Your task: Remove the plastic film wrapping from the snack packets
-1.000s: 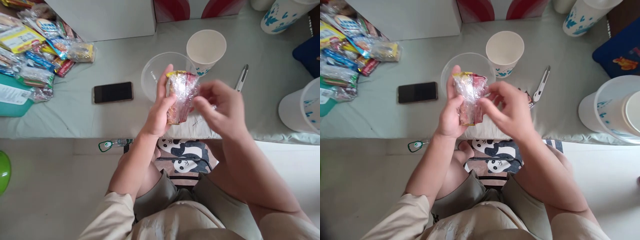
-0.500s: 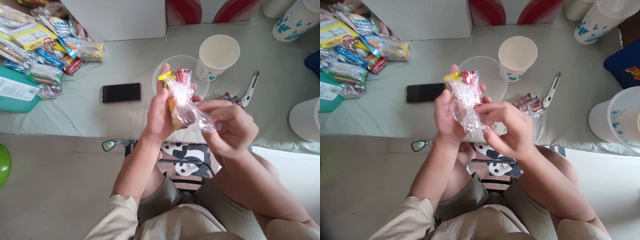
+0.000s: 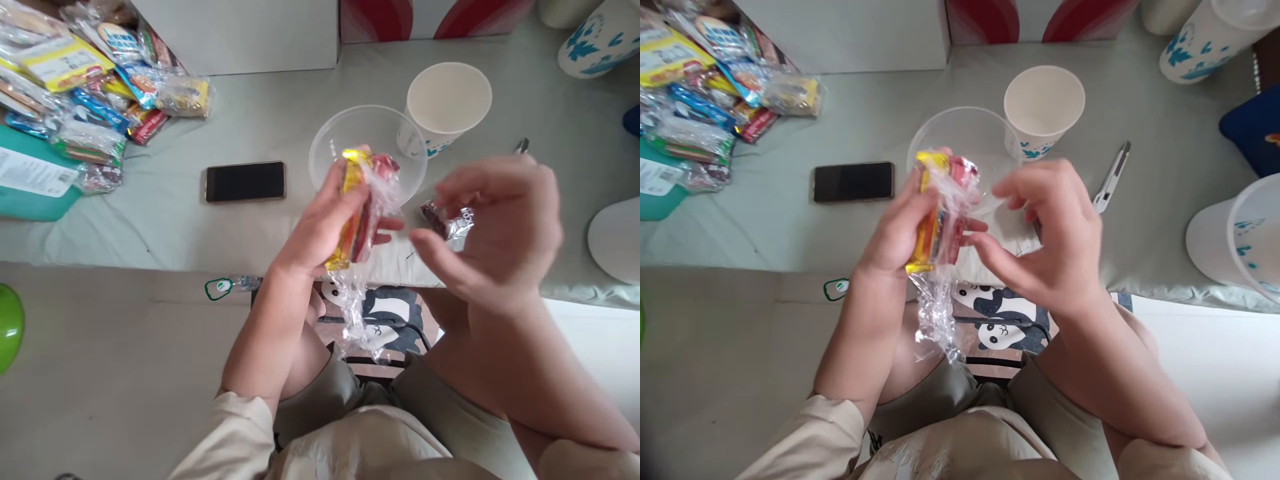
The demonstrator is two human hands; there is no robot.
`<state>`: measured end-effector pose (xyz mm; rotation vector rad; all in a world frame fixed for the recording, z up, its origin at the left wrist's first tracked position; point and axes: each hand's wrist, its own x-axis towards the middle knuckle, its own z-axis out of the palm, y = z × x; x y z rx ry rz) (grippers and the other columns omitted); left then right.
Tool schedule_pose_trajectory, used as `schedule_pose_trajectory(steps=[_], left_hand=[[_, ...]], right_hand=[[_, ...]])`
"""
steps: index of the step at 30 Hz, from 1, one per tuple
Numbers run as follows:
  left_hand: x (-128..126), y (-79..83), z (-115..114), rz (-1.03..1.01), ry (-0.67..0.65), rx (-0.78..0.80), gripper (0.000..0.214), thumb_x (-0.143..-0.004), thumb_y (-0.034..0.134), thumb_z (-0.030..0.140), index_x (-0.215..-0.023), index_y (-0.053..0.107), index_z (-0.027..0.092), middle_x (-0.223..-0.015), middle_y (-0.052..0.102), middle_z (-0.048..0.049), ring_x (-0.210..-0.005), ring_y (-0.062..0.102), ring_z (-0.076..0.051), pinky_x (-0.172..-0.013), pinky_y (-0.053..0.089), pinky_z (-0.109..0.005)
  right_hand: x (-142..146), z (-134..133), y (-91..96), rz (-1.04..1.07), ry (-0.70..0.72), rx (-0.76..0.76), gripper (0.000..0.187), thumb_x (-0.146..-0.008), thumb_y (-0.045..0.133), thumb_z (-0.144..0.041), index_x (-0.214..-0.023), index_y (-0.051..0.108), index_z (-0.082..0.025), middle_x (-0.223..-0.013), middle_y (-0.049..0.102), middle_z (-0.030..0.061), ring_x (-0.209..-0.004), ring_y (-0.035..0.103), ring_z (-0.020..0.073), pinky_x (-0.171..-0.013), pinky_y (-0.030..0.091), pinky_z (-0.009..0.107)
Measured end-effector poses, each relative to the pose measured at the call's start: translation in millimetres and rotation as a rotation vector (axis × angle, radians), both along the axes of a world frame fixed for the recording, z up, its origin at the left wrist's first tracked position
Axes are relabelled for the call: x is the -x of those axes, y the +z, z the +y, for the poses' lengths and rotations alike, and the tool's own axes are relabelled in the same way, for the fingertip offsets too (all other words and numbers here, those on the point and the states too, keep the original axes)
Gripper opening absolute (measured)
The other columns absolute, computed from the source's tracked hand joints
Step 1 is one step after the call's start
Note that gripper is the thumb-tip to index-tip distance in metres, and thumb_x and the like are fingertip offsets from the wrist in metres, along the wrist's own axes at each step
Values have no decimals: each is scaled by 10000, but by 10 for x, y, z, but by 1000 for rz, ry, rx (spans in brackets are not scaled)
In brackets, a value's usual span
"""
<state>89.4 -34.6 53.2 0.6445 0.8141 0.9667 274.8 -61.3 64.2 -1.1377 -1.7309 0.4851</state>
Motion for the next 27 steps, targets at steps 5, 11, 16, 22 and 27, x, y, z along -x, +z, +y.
schedule_pose_trajectory(steps=[5,11,16,22,27], left_hand=[[-40,-17,-73,55,-257,3,429,-887,767,479,-1248,688,261,-1078,778,-57,-1093,775,-347,-856,696,-460],[56,49,-37,61,-394,-16,353,-889,769,450,-1128,691,202,-928,767,-71,-832,788,-258,-755,685,-390],[-114,-79,-36,188,26,-175,408,-859,815,429,-1205,663,274,-1177,739,-38,-1236,700,-286,-1047,600,-407],[-228,-93,-1,144,138,-113,353,-866,787,413,-1157,646,272,-1191,749,-41,-1364,635,-313,-1089,576,-413],[-131,9,80,63,112,141,394,-958,569,462,-1267,651,231,-1107,779,-69,-1278,701,-329,-937,657,-439]], right_hand=[[-10,127,-43,-22,-142,-76,110,-895,709,-194,-821,645,-244,-702,649,-6,-601,559,126,-546,429,299],[-243,310,-193,449,-186,192,112,-908,738,-255,-844,655,-215,-623,550,-25,-447,465,94,-388,329,261],[-120,219,-176,375,-264,164,199,-979,664,-422,-962,569,-248,-868,622,37,-617,570,128,-492,441,272],[-13,175,-257,203,-75,270,369,-936,706,-425,-1224,520,-288,-933,628,-1,-622,585,105,-505,480,244],[-132,262,-337,197,-133,244,214,-959,639,-303,-1157,560,-292,-798,566,-40,-492,475,69,-440,398,217]])
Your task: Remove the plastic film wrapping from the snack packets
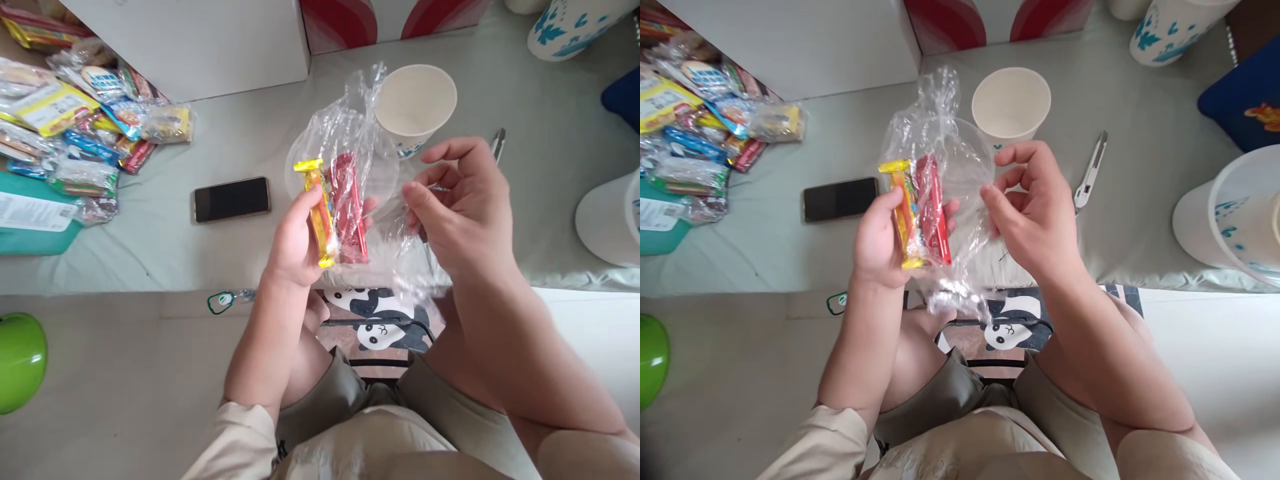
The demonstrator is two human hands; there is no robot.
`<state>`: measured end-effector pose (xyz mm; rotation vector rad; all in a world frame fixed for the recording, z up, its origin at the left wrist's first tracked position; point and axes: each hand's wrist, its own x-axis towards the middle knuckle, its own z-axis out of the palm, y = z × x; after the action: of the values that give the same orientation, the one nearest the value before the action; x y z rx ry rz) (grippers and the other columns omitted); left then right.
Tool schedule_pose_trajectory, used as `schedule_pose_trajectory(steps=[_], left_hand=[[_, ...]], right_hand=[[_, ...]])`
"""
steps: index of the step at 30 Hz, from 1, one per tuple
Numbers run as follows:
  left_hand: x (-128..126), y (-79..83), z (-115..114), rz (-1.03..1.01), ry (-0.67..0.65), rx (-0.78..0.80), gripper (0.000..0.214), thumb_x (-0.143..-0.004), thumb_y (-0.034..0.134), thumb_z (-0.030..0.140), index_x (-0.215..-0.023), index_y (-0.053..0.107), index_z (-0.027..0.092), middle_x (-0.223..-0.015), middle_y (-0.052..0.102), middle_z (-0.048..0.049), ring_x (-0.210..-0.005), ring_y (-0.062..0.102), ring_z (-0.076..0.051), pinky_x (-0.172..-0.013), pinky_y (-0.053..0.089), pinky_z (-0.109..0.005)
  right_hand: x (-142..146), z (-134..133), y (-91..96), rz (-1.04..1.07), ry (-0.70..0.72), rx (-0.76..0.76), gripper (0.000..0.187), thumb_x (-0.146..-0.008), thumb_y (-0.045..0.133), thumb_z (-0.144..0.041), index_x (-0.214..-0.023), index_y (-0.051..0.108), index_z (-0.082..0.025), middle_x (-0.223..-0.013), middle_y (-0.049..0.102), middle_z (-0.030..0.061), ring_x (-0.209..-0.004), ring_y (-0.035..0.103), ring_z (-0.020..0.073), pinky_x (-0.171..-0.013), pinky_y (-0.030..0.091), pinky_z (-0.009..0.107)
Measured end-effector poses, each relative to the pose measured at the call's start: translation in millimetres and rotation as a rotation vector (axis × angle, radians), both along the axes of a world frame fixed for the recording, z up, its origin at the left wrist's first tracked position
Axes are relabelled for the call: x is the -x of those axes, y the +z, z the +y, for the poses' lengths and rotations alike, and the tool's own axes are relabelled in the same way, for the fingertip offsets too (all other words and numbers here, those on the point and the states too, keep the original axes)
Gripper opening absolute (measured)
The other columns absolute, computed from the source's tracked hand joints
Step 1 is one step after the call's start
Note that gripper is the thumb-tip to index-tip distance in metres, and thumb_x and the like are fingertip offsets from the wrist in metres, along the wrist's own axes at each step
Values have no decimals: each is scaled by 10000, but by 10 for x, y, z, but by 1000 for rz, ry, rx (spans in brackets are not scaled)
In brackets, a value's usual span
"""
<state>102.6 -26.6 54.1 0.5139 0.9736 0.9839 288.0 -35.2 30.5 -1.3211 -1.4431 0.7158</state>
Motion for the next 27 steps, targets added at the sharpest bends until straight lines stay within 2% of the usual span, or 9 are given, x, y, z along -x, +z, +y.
schedule_pose_trajectory(steps=[2,5,7,9,13,17,19,22,27], left_hand=[[10,26,10,-29,14,19,420,-989,498,469,-1306,646,237,-1175,772,-62,-1312,680,-331,-938,656,-454],[-18,14,0,-54,26,-33,422,-987,497,469,-1317,651,255,-1243,759,-47,-1373,635,-345,-989,635,-484],[-44,-16,-11,-59,30,-69,405,-978,509,466,-1276,673,247,-1259,756,-49,-1409,603,-348,-1030,616,-493],[-64,-45,-19,-50,29,-94,401,-976,509,482,-1236,689,236,-1269,755,-58,-1440,572,-346,-1054,601,-493],[-105,-55,-31,-30,10,-126,429,-981,508,524,-1263,681,251,-1283,748,-61,-1461,548,-348,-1067,588,-502],[-184,6,-62,-24,5,-129,462,-987,493,569,-1291,664,266,-1255,748,-72,-1431,574,-360,-1049,592,-513],[-229,57,-82,-27,0,-143,454,-988,501,563,-1295,656,267,-1271,737,-79,-1444,563,-344,-1079,577,-491],[-281,129,-103,-14,5,-206,453,-963,556,558,-1311,644,281,-1327,712,-77,-1501,494,-347,-1141,534,-469],[-339,156,-115,5,-30,-296,431,-991,525,501,-1354,616,287,-1391,679,-51,-1567,398,-335,-1190,488,-435]], right_hand=[[-1,0,57,-98,-86,-54,204,-912,647,-231,-1105,603,-281,-864,586,-13,-554,518,84,-480,439,237],[29,-26,199,-378,-127,-205,163,-845,661,-169,-975,687,-264,-1019,642,69,-843,644,191,-703,547,355],[48,-45,279,-515,-20,-250,118,-848,641,-162,-884,704,-256,-958,682,80,-877,650,228,-754,526,395],[61,-52,321,-532,121,-173,125,-852,608,-146,-844,686,-244,-790,681,41,-706,618,191,-671,481,360],[90,-41,324,-384,237,67,134,-797,581,-109,-853,594,-231,-670,641,-26,-544,550,128,-563,407,286],[173,-62,254,-255,273,132,108,-812,540,-150,-881,543,-232,-753,673,-15,-594,582,143,-551,444,282],[228,-81,178,-149,301,125,128,-858,563,-207,-982,556,-238,-839,690,1,-646,618,156,-568,501,290],[289,-93,44,54,370,88,284,-915,620,-348,-1172,539,-258,-1042,707,42,-819,688,183,-664,590,313],[327,-103,-97,254,427,150,492,-919,646,-601,-1247,514,-258,-1167,700,68,-1018,709,217,-794,627,344]])
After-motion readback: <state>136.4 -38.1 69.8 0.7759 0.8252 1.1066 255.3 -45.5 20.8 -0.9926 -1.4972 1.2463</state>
